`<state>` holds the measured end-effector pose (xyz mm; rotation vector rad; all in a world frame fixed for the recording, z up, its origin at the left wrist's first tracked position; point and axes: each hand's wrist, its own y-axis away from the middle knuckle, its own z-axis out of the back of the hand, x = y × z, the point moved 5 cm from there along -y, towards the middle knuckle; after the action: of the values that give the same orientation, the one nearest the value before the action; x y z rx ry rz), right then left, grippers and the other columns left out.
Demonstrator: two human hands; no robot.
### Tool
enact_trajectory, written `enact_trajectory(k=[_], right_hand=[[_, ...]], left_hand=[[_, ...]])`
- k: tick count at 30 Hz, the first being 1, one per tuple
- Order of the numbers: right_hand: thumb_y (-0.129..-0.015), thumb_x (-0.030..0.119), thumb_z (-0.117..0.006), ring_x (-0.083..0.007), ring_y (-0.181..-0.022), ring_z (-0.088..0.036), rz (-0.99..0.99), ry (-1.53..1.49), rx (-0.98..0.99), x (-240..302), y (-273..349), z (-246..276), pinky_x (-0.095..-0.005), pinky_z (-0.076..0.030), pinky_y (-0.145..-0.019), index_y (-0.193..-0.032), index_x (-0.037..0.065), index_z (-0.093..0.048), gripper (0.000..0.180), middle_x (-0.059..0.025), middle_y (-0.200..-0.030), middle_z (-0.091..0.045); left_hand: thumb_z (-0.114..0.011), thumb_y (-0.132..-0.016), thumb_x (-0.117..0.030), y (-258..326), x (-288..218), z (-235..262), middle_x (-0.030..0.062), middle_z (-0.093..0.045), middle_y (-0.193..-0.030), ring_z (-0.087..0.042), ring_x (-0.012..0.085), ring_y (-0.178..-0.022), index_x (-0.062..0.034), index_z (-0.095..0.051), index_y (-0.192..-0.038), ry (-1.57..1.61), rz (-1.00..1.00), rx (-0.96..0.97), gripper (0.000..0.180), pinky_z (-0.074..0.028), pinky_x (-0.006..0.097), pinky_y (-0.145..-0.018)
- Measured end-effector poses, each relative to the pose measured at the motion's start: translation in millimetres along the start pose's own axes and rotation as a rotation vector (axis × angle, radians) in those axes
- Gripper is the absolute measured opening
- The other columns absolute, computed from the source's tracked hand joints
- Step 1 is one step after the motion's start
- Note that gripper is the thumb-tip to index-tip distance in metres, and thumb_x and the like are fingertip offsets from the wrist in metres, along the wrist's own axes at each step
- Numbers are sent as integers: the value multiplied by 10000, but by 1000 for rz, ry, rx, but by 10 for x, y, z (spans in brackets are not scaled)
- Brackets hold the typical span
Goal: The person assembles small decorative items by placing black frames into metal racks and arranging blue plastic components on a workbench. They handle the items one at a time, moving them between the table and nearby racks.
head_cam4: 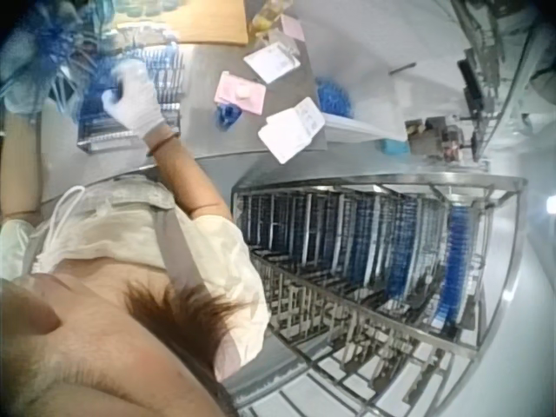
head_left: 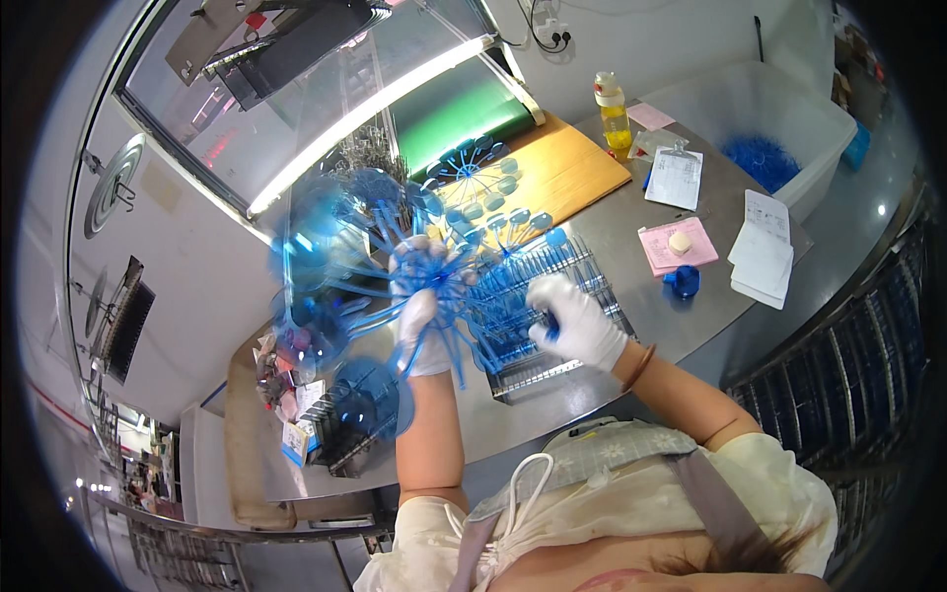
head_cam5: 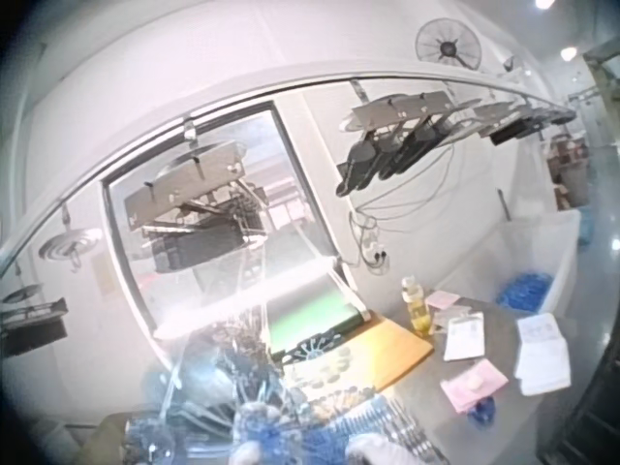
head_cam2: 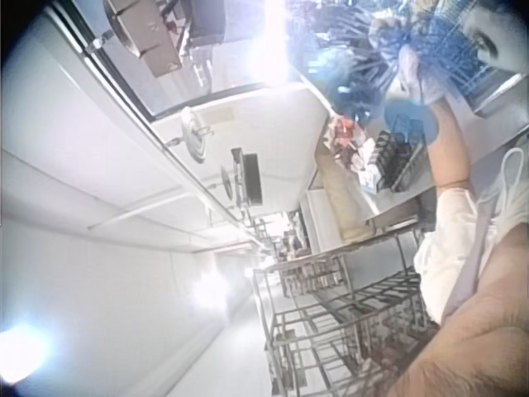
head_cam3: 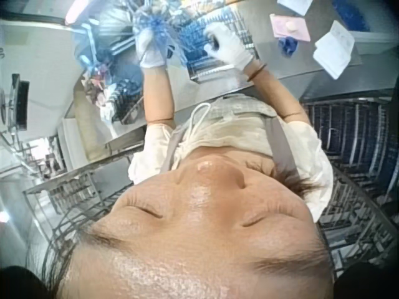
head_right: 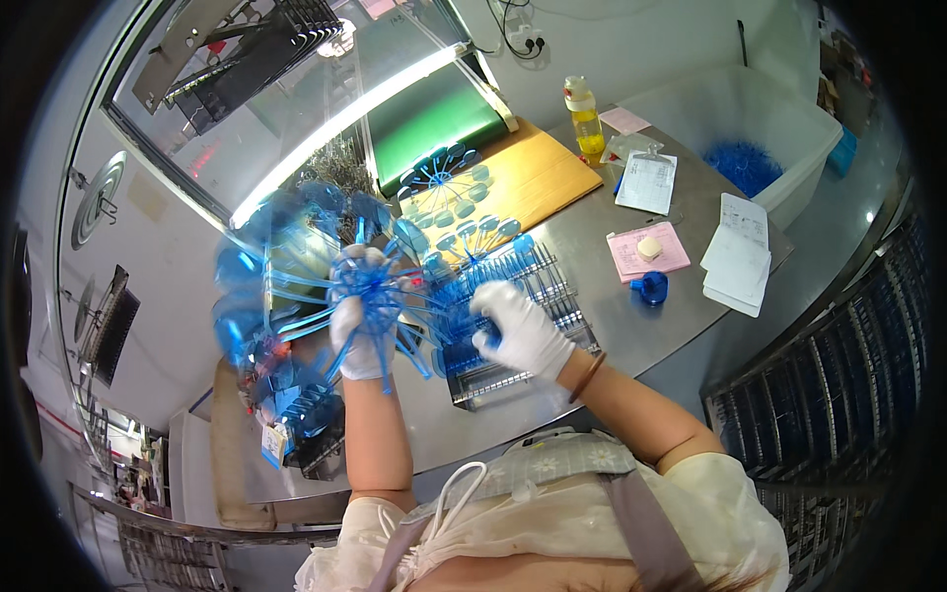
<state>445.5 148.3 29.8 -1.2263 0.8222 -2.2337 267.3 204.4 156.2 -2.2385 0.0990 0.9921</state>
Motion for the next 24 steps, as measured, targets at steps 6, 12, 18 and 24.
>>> enact_trajectory(k=[6, 12, 18, 24], right_hand=[[-943, 164, -663, -239, -1044, -634, -510, -740, 194, -108, -85, -372, -326, -525, -867, -1079, 25, -634, 197, -115, -1121, -660], [-814, 105, -705, -359, -997, -642, 40, 355, 133, 75, -60, 61, -451, -573, -840, -949, 66, -653, 149, -146, -987, -625], [-856, 260, -790, -411, -1072, -624, -357, -288, 146, -36, -206, 101, -452, -507, -975, -1173, 42, -609, 425, -215, -1112, -649], [-889, 31, -589, -327, -951, -674, -44, 613, 314, 177, -162, -158, -414, -586, -747, -882, 77, -626, 59, -143, -968, -659]], left_hand=[[-729, -942, -256, 414, 704, -167, 29, -595, -1142, -610, 211, -1065, -118, -559, -1294, -627, 240, -80, 415, -538, 377, -890], [-810, -846, -269, 239, 296, 267, 99, -635, -1165, -617, 248, -1094, -71, -577, -1296, 102, 363, -115, 544, -583, 467, -940], [-864, -790, -263, 427, 310, -119, 105, -577, -1252, -591, 262, -1174, -87, -495, -1392, 116, 242, -10, 728, -578, 466, -938], [-809, -796, -170, 421, 534, -100, 47, -671, -984, -662, 250, -976, -82, -638, -1168, -43, 610, -304, 419, -560, 372, -811]])
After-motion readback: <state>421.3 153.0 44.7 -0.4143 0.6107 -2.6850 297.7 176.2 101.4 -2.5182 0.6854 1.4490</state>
